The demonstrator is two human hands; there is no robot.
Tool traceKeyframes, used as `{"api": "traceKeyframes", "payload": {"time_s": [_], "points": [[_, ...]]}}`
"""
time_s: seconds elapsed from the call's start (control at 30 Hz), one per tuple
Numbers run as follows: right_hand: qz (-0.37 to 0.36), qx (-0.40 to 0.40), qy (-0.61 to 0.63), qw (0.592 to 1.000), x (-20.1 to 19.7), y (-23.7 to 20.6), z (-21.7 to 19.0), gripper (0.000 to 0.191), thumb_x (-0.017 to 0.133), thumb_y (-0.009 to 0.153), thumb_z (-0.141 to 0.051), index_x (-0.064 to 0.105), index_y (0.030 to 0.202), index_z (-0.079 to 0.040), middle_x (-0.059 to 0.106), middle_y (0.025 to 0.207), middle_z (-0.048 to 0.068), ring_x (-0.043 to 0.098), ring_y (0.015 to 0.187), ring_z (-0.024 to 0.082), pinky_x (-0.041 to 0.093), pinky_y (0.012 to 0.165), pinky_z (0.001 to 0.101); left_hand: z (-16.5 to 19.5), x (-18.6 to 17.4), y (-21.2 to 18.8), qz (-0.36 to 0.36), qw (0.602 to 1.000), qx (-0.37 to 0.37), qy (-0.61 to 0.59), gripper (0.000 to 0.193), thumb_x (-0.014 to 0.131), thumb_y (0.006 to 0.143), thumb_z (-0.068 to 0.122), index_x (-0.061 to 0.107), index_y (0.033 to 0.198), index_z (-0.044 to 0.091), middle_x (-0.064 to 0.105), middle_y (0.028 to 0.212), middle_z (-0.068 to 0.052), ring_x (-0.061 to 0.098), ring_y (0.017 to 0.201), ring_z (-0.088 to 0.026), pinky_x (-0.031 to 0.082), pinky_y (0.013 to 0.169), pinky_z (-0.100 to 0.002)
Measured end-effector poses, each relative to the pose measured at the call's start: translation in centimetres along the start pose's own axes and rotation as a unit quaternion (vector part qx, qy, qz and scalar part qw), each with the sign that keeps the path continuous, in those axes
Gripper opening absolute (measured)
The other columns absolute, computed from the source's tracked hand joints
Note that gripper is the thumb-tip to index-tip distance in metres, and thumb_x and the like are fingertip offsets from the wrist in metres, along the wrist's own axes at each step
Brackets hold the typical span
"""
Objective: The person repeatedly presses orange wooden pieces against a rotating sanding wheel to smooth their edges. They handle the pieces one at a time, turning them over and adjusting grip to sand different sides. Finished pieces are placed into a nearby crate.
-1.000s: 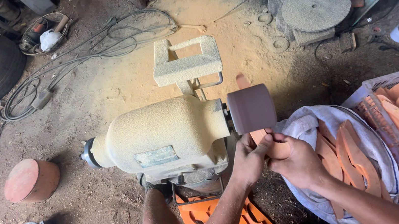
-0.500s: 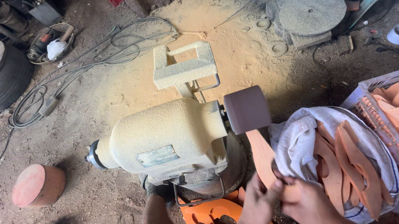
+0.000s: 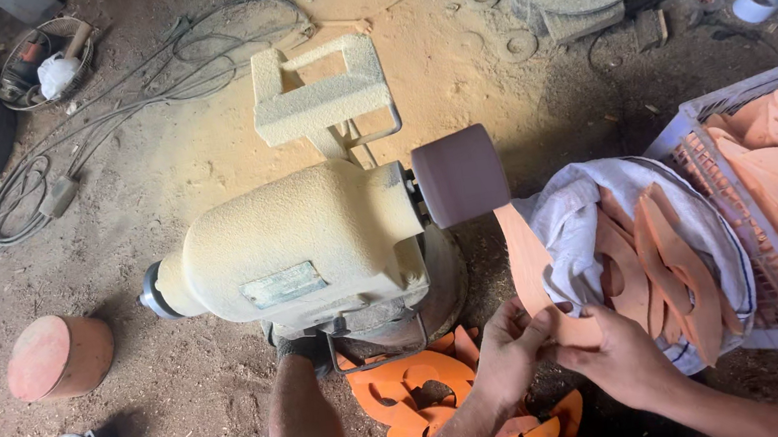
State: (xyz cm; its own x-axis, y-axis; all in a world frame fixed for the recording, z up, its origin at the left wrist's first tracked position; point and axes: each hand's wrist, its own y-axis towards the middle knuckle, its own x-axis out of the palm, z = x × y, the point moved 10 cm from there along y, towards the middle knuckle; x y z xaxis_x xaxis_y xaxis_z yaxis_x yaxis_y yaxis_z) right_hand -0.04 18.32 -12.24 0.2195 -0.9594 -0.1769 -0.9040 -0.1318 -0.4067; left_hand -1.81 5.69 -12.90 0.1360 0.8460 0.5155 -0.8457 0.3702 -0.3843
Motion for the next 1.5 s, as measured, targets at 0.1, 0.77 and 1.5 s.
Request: {"api": "traceKeyframes", "payload": {"time_s": [0.1, 0.77, 1.5], "points": [[0.016, -0.018, -0.081, 0.996, -0.6, 0.0, -1.7, 0.050, 0.070, 0.088, -0.010, 0.048, 0.131, 0.000, 0.075, 0.104, 0.014, 0.078, 0.095, 0.024, 0.064, 0.083, 0.0383, 0.8, 0.9, 0.2, -0.003, 0.999, 0.011, 0.051, 0.048, 0.061, 0.103, 0.017, 0.046, 0.143, -0.005, 0.067, 0.125, -0.018, 0.070, 0.103, -0.023, 0.061, 0.083, -0.036], [0.151, 0.146, -0.300, 0.931, -16.6, 0.1, 2.9, 0.063, 0.071, 0.089, -0.037, 0.058, 0.138, 0.000, 0.070, 0.126, 0.018, 0.063, 0.120, 0.034, 0.047, 0.107, 0.0472, -1.6, -1.1, -1.9, -0.129, 0.766, -0.168, 0.607, 0.047, 0.055, 0.101, 0.041, 0.064, 0.126, 0.003, 0.071, 0.122, -0.019, 0.067, 0.118, -0.031, 0.049, 0.104, -0.044], [-0.068, 0.062, -0.478, 0.873, -4.9, 0.3, 0.8, 0.049, 0.070, 0.091, -0.043, 0.066, 0.125, -0.008, 0.068, 0.126, 0.015, 0.066, 0.118, 0.030, 0.053, 0.102, 0.0428, -3.5, -10.5, -7.2, -0.147, 0.460, -0.139, 0.865, 0.016, 0.065, 0.094, 0.029, 0.074, 0.106, 0.023, 0.067, 0.112, -0.008, 0.058, 0.121, -0.030, 0.033, 0.110, -0.056]]}}
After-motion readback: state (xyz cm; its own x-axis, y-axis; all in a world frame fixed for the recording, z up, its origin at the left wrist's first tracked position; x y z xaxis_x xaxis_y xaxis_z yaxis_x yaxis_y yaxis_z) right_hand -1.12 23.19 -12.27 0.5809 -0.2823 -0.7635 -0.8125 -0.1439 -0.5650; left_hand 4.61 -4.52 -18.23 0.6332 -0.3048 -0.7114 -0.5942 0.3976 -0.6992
